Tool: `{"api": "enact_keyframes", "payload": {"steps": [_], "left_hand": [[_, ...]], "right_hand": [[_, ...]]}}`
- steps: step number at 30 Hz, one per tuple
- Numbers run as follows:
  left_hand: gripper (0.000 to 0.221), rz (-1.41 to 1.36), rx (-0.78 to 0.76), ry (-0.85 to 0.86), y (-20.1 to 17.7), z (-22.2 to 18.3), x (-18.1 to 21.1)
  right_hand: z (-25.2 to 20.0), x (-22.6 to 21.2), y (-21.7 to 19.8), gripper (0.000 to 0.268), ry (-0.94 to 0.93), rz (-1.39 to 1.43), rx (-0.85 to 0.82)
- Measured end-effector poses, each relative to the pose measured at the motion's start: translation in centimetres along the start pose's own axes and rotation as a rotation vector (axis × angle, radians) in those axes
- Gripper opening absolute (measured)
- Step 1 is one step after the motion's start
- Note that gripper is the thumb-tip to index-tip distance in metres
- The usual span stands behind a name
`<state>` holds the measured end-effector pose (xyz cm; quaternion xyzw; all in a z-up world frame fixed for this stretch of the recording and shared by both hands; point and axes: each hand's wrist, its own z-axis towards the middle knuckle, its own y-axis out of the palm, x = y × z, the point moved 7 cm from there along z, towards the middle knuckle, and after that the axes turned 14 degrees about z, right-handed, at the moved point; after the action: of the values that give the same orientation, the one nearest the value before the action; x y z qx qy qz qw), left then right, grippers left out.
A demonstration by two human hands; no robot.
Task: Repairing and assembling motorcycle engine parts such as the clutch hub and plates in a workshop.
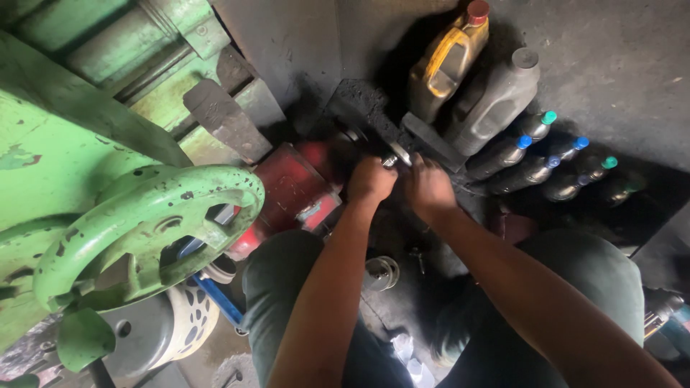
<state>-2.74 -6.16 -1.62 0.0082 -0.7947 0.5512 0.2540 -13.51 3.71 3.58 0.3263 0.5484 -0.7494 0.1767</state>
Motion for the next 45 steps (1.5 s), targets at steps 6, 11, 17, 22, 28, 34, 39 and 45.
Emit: {"api": "enact_keyframes", "payload": {"steps": [6,11,17,22,28,34,39,45], "left_hand": [[0.031,0.017,0.007,0.006,0.6,0.3,-0.2],[0.032,0.042,0.073,0.026,-1.1,-0.3,0.6],[0.030,-0.036,0.044,-0.076,-2.4,-1.3,0.3],[0.030,0.037,0.187,-0.037,-3.8,-1.4,0.3],[0.032,0.057,0.125,-0.085,-5.1,-1.7,0.0],[0.023,0.109,0.227,-0.054,-4.5,-1.9,-0.2],[0.025,0.072,0.236,-0.082,-4.6,-2.6,-0.2],[0.036,-0.003,0.020,-0.029,-2.2,-0.3,-0.3]], "right_hand": [[0.3,-1.0,-0.8,0.042,-0.029,-0.046,0.012],[0.8,-1.8,-1.3,0.044,-0.048,-0.016,0.023],[1.0,-2.7,-1.5,0.044,-0.098,-0.112,0.023],[1.2,-5.1,-2.3,0.045,-0.270,-0.148,0.088],[2.3,-6.9,-2.8,0.037,-0.249,-0.130,0.069],[4.1,-9.6,-3.8,0.034,-0.038,-0.212,-0.038],[3.4,-9.1,-3.5,0.038,-0.046,-0.183,-0.024],[-0.8,-1.2,-0.5,0.049,-0.176,-0.057,0.198]]}}
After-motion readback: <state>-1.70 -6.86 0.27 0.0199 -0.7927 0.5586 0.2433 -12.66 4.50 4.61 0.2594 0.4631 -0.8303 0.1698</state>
